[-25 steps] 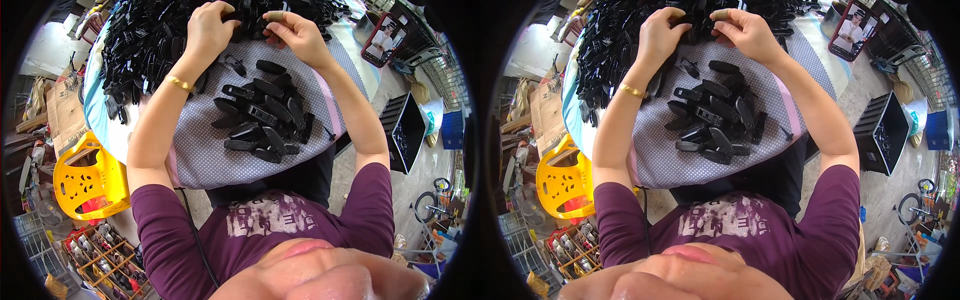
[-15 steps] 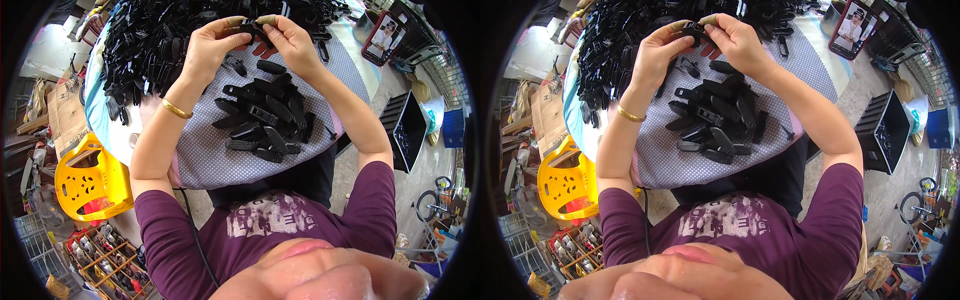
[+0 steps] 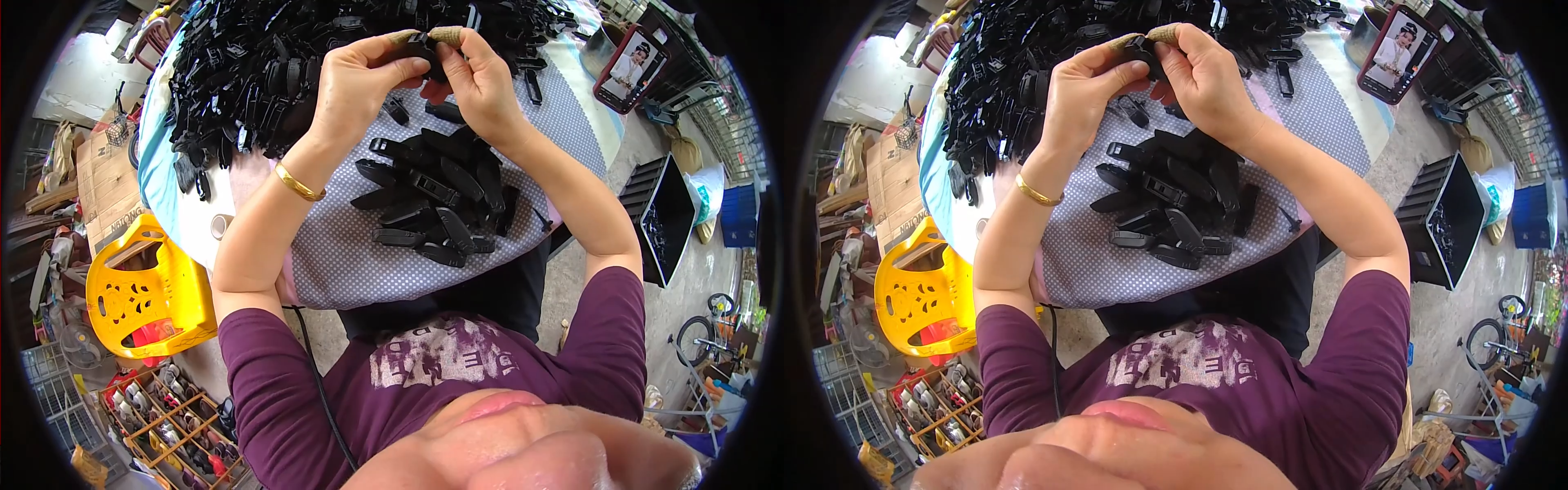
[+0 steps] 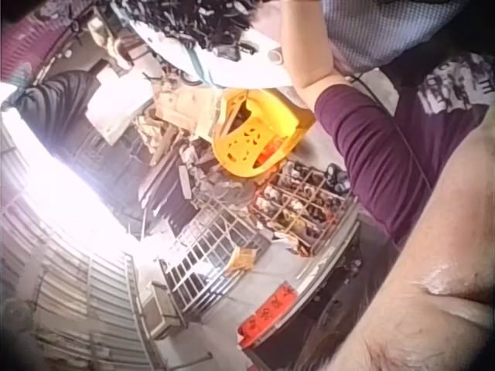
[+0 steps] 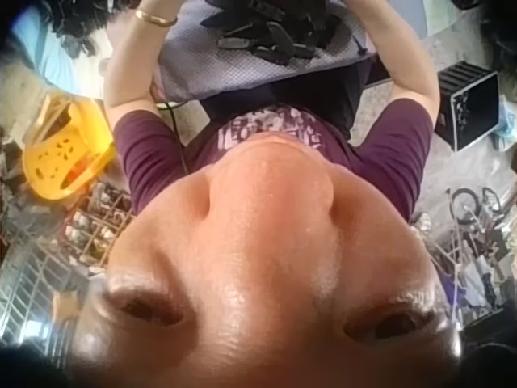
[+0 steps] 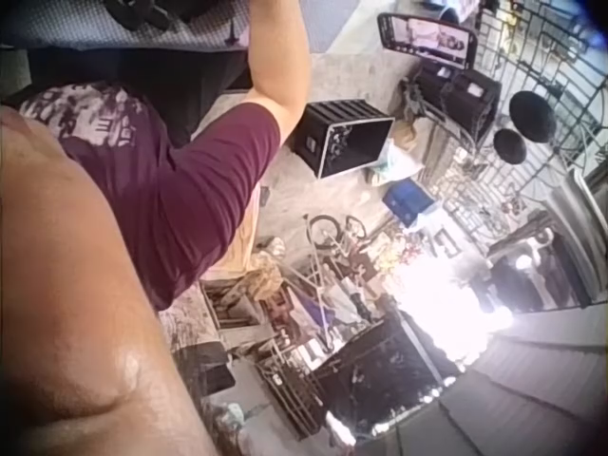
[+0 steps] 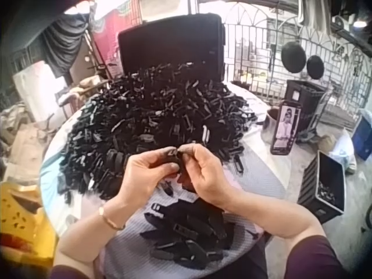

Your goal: Assembling small black plastic components by hand from a pile on a table.

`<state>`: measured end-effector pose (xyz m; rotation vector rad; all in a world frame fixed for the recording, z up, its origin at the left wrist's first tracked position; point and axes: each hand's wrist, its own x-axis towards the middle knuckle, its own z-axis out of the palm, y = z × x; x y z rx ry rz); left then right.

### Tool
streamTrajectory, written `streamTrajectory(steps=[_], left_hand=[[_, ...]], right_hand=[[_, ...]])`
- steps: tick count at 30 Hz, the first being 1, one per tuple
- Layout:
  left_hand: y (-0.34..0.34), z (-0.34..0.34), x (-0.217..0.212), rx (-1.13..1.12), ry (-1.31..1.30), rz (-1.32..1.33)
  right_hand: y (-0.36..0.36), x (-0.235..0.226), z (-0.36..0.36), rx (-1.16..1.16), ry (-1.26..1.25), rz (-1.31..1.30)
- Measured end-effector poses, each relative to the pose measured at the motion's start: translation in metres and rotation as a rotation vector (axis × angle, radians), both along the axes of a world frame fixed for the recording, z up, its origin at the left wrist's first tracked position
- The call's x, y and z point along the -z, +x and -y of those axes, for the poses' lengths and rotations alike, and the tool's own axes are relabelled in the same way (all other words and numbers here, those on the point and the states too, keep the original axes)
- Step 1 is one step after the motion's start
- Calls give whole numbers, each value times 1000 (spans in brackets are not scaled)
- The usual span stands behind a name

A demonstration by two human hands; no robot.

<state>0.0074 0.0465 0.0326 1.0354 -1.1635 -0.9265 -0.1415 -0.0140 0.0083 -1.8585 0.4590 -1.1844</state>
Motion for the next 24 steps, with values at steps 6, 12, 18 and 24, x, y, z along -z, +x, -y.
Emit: streamTrajectory(steps=[6, 12, 18, 24], left_hand=[[-11, 1, 3, -50, -16, -23], [6, 4, -3, 49, -117, -50], [6, -1, -4, 59, -181, 63], [16, -3, -9, 28, -131, 242]], right_hand=[[0, 8, 14, 242, -517, -96], [-1, 0, 11, -45, -43, -227], [-9, -5, 4, -20, -98, -282], [0, -2, 14, 1, -270, -339]])
